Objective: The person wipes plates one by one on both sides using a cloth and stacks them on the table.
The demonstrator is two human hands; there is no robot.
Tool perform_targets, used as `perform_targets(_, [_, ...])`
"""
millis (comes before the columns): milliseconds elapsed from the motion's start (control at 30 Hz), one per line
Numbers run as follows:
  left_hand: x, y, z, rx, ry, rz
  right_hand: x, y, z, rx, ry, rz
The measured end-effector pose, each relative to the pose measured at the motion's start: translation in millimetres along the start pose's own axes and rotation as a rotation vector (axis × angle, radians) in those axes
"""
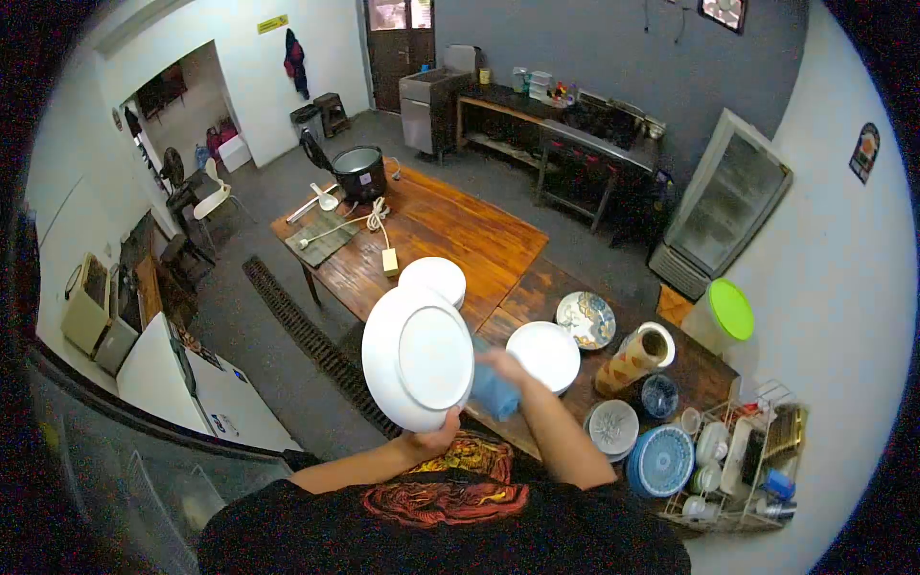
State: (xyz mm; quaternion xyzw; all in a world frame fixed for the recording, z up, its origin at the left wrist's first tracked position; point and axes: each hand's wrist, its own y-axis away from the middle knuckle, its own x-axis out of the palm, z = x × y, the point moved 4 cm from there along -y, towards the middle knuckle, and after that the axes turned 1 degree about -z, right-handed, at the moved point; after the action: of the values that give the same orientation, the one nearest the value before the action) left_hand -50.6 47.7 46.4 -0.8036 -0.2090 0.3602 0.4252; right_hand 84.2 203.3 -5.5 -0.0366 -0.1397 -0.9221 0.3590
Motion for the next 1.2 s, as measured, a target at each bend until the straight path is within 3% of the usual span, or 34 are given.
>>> perform_targets(100, [1, -7, -8, 0.120, -0.029, 0.061, -16, 9, 66, 0.236, -0.362, -0.486])
perform_targets(133, [2, -12, -9, 0.129, -0.022, 0.062, -23, 1, 72, 0.074, -0.328, -0.473])
perform_targets(167, [4, -17, -6, 0.009, 0.130, 0.133, -28, -7, 76, -0.086, -0.292, -0.460])
perform_targets(200, [6, -18, -5, -0.115, 0.281, 0.208, -22, -7, 94, -0.151, -0.105, -0.449])
perform_targets(267, [12, -14, -3, -0.370, 0.582, 0.363, -3, -8, 110, -0.305, 0.703, -0.519])
perform_targets(333, [16, -8, 0, -0.356, 0.576, 0.406, 40, 7, 124, -0.659, 0.913, -0.574])
perform_targets(367, [19, -4, 4, -0.341, 0.563, 0.437, 58, 20, 133, -0.658, 0.917, -0.581])
perform_targets(433, [23, 1, 8, -0.318, 0.531, 0.500, 101, 46, 151, -0.658, 0.921, -0.234])
perform_targets(500, [21, 4, 9, -0.422, 0.580, 0.492, 112, 58, 160, -0.753, 1.109, -0.228])
perform_targets(600, [16, 10, 10, -0.737, 0.707, 0.440, 75, 24, 131, -0.703, 0.962, -0.332])
perform_targets(767, [10, -7, -2, -0.593, 0.746, 0.339, 35, -3, 105, -0.618, 1.013, -0.516])
perform_targets(867, [21, 15, 17, -0.558, 0.643, 0.471, 73, 33, 137, -0.672, 0.987, -0.418])
perform_targets(933, [26, 34, 24, -0.526, 0.539, 0.609, 105, 55, 145, -0.853, 1.148, -0.184])
perform_targets(1033, [23, 23, 19, -0.494, 0.497, 0.622, 123, 68, 138, -1.019, 1.375, -0.086])
perform_targets(1133, [20, 7, 14, -0.447, 0.456, 0.623, 86, 48, 124, -0.866, 1.065, -0.176])
perform_targets(1167, [18, 4, 12, -0.514, 0.537, 0.595, 67, 36, 116, -0.840, 0.876, -0.225])
perform_targets(1200, [17, 2, 9, -0.581, 0.618, 0.565, 53, 24, 110, -0.837, 0.877, -0.226])
